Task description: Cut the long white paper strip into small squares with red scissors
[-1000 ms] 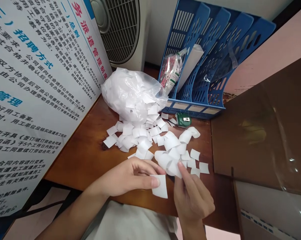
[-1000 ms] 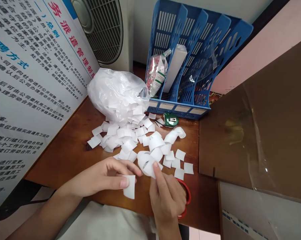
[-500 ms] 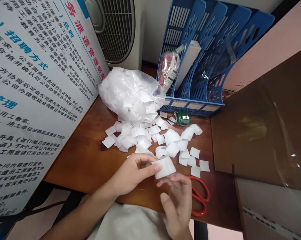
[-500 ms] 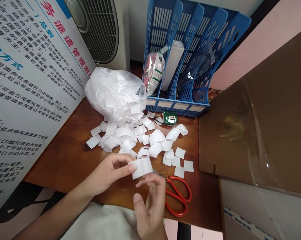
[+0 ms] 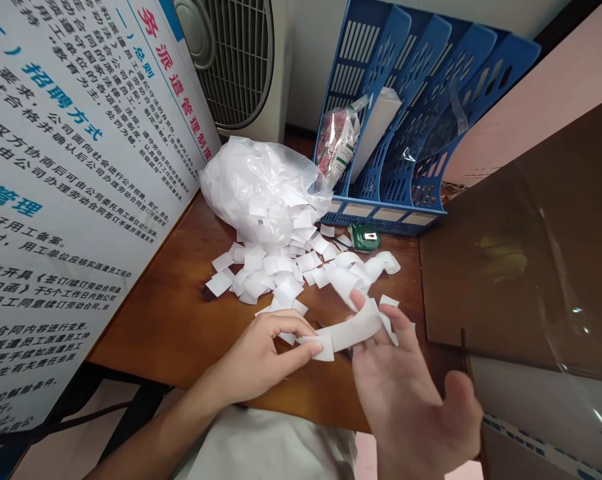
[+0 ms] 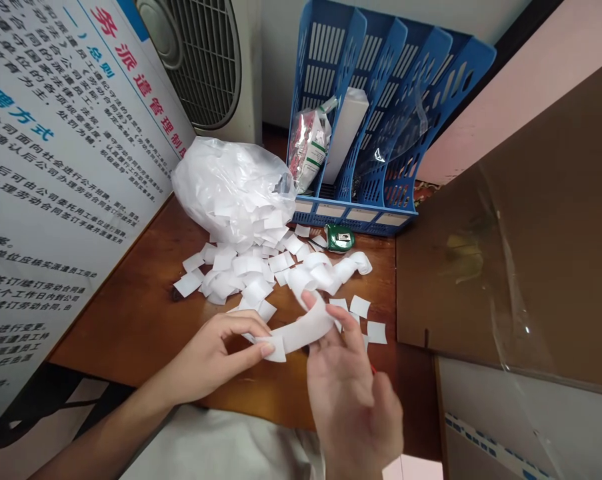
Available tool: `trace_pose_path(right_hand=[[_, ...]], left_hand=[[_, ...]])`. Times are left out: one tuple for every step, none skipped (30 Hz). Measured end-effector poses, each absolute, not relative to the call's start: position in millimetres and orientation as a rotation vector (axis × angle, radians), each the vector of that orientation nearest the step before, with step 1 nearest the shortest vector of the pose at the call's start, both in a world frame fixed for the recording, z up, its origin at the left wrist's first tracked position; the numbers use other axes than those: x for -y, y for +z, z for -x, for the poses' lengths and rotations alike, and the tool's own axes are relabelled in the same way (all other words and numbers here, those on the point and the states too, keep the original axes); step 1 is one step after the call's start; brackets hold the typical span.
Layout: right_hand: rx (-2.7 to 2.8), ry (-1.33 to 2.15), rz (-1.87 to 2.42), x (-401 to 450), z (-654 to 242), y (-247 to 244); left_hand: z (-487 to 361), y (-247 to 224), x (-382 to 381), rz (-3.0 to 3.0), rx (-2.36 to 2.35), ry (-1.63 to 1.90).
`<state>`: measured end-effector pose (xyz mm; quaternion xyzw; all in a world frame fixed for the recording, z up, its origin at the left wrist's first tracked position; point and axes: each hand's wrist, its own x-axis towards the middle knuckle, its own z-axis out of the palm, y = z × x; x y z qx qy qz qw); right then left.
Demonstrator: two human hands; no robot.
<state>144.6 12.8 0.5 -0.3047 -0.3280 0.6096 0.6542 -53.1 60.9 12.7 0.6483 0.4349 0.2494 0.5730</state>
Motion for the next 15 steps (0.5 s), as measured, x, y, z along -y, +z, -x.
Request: trace_pose_path(right_hand=[[0.714, 1.360, 0.703, -15.5, -149.7, 4.0], [0.703, 1.328, 0.719, -18.2, -154.6, 7.5], [0.709, 1.292, 0.734, -21.2, -159.1, 11.0], [0.727, 1.252, 0.747, -24.8, -163.2, 14.6], [0.750, 1.211, 0.757, -29.1, -166.9, 18.3], [0.773, 1.175, 0.766, -34.1, -170.3, 22.3], [0.789, 1.147, 0.770, -39.7, -173.4, 26.6], [0.790, 1.128, 0.773, -45.9, -176.3, 31.2], [0.773, 1.117, 0.777, -52.6, -179.0, 36.3], [0.746, 1.105, 0.777, -59.5, -181.8, 41.9], [0.716, 1.088, 0.781, -66.5, -184.8, 47.9], [0.698, 1.066, 0.790, -73.5, -188.1, 54.3], [0.704, 1.040, 0.802, -80.6, -192.0, 61.1], [0.736, 1.021, 0.832, -87.6, -196.4, 68.3], [0.789, 1.017, 0.860, -94.6, -201.3, 75.9]], left_hand=[[54.4, 11.2, -60.4, -1.515, -1.031, 0.573], [55.8, 9.5, -60.0, -1.509, -1.045, 0.566], [57.4, 7.7, -59.6, -1.506, -1.060, 0.560], [59.1, 5.9, -59.2, -1.499, -1.076, 0.555], [61.0, 4.2, -59.0, -1.489, -1.092, 0.548], [62.9, 2.7, -59.0, -1.476, -1.109, 0.540], [64.8, 1.4, -59.0, -1.463, -1.126, 0.529], [66.8, 0.5, -59.2, -1.452, -1.143, 0.519], [68.7, -0.1, -59.3, -1.444, -1.159, 0.511], [70.5, -0.3, -59.5, -1.441, -1.170, 0.506], [72.4, -0.3, -59.6, -1.441, -1.178, 0.508], [74.2, 0.0, -59.6, -1.440, -1.184, 0.514], [76.2, 0.5, -59.5, -1.438, -1.189, 0.521], [78.3, 0.9, -59.4, -1.436, -1.192, 0.531], [80.5, 1.4, -59.3, -1.433, -1.194, 0.540]])
